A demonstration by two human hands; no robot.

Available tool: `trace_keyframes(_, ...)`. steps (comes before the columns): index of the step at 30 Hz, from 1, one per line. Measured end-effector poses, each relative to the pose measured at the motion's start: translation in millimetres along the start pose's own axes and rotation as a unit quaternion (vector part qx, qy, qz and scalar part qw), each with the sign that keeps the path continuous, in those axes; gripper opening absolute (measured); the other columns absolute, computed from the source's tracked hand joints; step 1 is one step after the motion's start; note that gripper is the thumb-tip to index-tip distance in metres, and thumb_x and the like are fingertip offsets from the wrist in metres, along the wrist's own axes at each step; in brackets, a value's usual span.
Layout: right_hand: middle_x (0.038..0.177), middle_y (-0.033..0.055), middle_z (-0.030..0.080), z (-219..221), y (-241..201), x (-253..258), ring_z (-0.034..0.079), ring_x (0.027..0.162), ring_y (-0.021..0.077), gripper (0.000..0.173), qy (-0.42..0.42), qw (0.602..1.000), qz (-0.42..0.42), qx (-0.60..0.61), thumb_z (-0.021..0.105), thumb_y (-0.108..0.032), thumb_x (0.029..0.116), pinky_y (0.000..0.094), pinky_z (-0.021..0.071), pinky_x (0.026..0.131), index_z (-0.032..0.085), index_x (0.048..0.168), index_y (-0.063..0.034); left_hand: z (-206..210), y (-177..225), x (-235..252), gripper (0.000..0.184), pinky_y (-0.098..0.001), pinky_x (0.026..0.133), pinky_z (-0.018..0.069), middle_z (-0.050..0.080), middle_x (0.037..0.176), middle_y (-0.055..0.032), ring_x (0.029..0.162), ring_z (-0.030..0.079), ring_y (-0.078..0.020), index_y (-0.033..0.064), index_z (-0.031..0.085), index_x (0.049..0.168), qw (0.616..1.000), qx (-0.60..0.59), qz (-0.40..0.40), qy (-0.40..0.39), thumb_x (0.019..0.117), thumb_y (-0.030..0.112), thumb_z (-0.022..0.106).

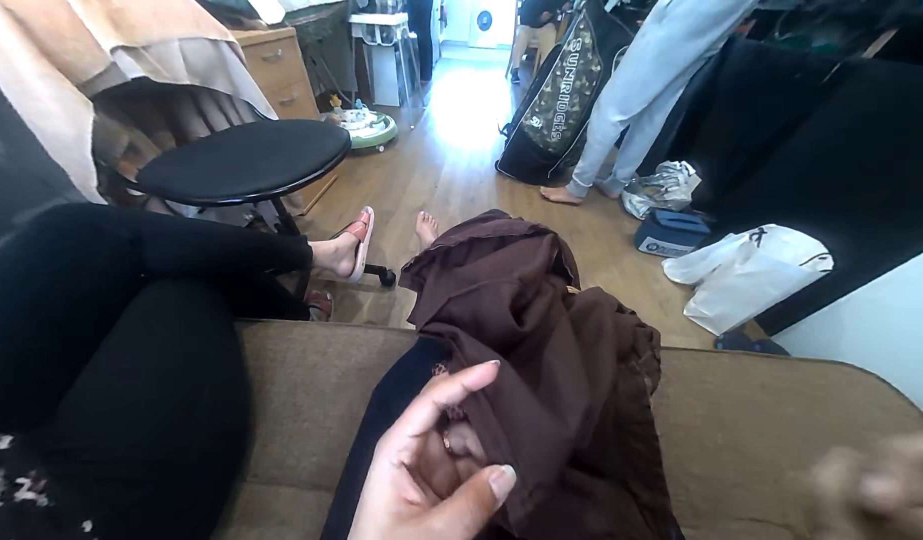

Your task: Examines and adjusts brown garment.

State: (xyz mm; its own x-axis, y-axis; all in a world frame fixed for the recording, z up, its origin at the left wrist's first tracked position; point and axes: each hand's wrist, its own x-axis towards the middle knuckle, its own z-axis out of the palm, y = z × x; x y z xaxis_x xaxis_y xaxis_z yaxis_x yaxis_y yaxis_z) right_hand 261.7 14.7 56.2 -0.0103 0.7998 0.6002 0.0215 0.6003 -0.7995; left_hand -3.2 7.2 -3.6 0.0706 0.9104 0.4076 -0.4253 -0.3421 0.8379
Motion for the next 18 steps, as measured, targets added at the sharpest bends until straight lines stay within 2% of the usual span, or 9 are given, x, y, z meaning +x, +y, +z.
trace_keyframes(2, 0.101, -0.0151, 0.066, 28.0, 10.2, -12.1, 0.064, 0.078, -0.0068, 0.009, -0.077, 0.997, 0.018, 0.015, 0.061, -0.025, 0.1044, 0.0101, 0.0539, 0.063, 0.068, 0.11, -0.0238, 3.2, 2.9, -2.1, 0.058, -0.0281, 0.087, 0.0618, 0.06, 0.136, -0.0038, 0.103, 0.068, -0.0087, 0.0018, 0.058, 0.142, 1.0, 0.016, 0.019, 0.005, 0.0863, -0.013, 0.068)
trace_keyframes(4, 0.105, -0.0047, 0.064, 56.2, 16.9, -25.1, 0.065, 0.083, -0.0026, 0.007, -0.127, 0.991, 0.03, 0.042, 0.062, -0.018, 0.1037, 0.0143, 0.0583, 0.068, 0.067, 0.106, -0.0135, 4.4, 6.3, -4.7, 0.051, -0.0278, 0.093, 0.0604, 0.063, 0.134, -0.0009, 0.109, 0.068, -0.0084, 0.0067, 0.064, 0.138, 0.999, 0.028, 0.041, 0.013, 0.0895, -0.009, 0.068)
trace_keyframes(6, 0.103, 0.0035, 0.062, 76.8, 20.2, -34.7, 0.066, 0.086, 0.0008, 0.009, -0.147, 0.987, 0.028, 0.05, 0.063, -0.013, 0.1028, 0.0164, 0.0601, 0.071, 0.066, 0.103, -0.0053, 4.5, 9.1, -6.4, 0.049, -0.0264, 0.092, 0.0606, 0.064, 0.134, 0.0006, 0.108, 0.068, -0.0073, 0.0097, 0.067, 0.136, 0.998, 0.035, 0.048, 0.019, 0.0904, -0.007, 0.069)
trace_keyframes(8, 0.095, 0.0077, 0.061, 86.8, 23.3, -40.4, 0.065, 0.081, 0.0024, 0.012, -0.147, 0.989, 0.019, 0.024, 0.064, -0.012, 0.1015, 0.0151, 0.0583, 0.07, 0.066, 0.101, -0.0001, 4.5, 9.8, -7.6, 0.049, -0.0254, 0.089, 0.0614, 0.065, 0.132, 0.0012, 0.105, 0.069, -0.0064, 0.0109, 0.068, 0.135, 0.998, 0.04, 0.047, 0.027, 0.0892, -0.007, 0.07)
trace_keyframes(11, 0.087, 0.0064, 0.059, 91.4, 29.4, -44.3, 0.059, 0.077, 0.001, 0.013, -0.129, 0.991, 0.019, -0.008, 0.067, -0.012, 0.0988, 0.0114, 0.0511, 0.068, 0.068, 0.1, 0.0006, 5.0, 9.7, -8.5, 0.048, -0.0246, 0.086, 0.0622, 0.066, 0.129, 0.0011, 0.102, 0.069, -0.0059, 0.01, 0.069, 0.132, 0.997, 0.044, 0.046, 0.043, 0.0877, -0.008, 0.072)
trace_keyframes(18, 0.086, 0.0035, 0.059, 89.9, 33.0, -43.6, 0.057, 0.074, -0.002, 0.012, -0.12, 0.992, 0.045, 0.005, 0.066, -0.012, 0.0982, 0.0097, 0.0479, 0.063, 0.069, 0.102, -0.0001, 3.7, 8.1, -7.4, 0.05, -0.0247, 0.084, 0.0623, 0.064, 0.129, -0.0004, 0.099, 0.069, -0.0064, 0.0078, 0.068, 0.134, 0.997, 0.047, 0.052, 0.044, 0.086, -0.008, 0.073)
